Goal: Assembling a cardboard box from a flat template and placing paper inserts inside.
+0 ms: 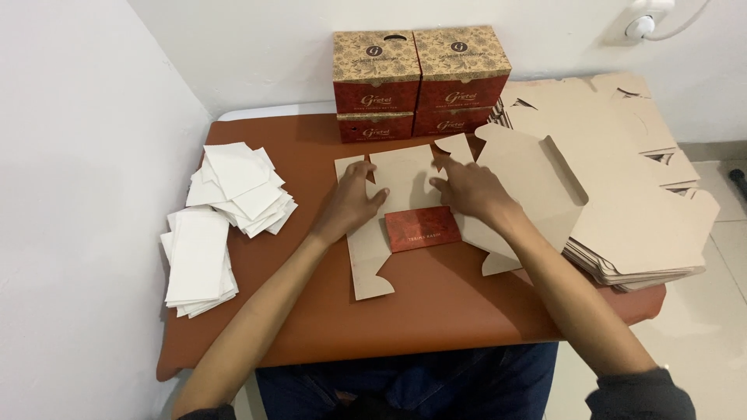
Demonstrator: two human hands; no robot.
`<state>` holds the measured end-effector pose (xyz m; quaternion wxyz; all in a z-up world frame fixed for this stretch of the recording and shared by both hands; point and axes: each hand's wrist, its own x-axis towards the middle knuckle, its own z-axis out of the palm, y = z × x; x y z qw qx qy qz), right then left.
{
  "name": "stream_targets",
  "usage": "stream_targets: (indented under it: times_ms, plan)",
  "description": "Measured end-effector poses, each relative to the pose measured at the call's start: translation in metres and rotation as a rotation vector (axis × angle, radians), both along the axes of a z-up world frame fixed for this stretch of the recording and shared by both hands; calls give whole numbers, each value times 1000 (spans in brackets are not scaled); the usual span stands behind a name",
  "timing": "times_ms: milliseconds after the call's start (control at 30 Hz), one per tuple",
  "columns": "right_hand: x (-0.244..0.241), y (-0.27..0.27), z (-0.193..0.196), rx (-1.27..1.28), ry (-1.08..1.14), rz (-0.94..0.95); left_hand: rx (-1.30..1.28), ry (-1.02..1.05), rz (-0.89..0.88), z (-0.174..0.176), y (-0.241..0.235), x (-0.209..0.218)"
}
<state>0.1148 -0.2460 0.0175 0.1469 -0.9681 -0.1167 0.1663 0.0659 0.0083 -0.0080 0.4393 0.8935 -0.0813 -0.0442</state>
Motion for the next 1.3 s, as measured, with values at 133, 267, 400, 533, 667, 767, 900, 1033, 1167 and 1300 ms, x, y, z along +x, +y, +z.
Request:
stream_targets:
  times_ms: [133,267,400,533,667,767,900,1033,1167,1300]
  plan:
    - [-2,22,28,-20,114,-68,-43,8,49,-12,-9,14]
    - [9,23,23,-41,169,-68,-377,45,128,-44,-10,28]
    - [7,21,24,-39,103,-78,-649,50,231,-42,-11,25]
    - [21,7,-4,-51,92,-98,-637,54,248,-42,-14,27]
    - [10,7,6,2,15,-112,-543,9,225,-54,-8,37]
    - [-5,9,18,105,-16,-134,-566,17,201,-60,0,46]
    - [1,1,0,211,-126,-106,-565,-13,173,-54,10,47]
    - [-15,7,26,267,-178,-84,-519,-62,116,-54,16,52]
    - [-24,5,51,315,-145,3,-383,-172,42,-49,23,51]
    - [-24,1,56,330,-38,29,-240,-258,-14,-49,25,49]
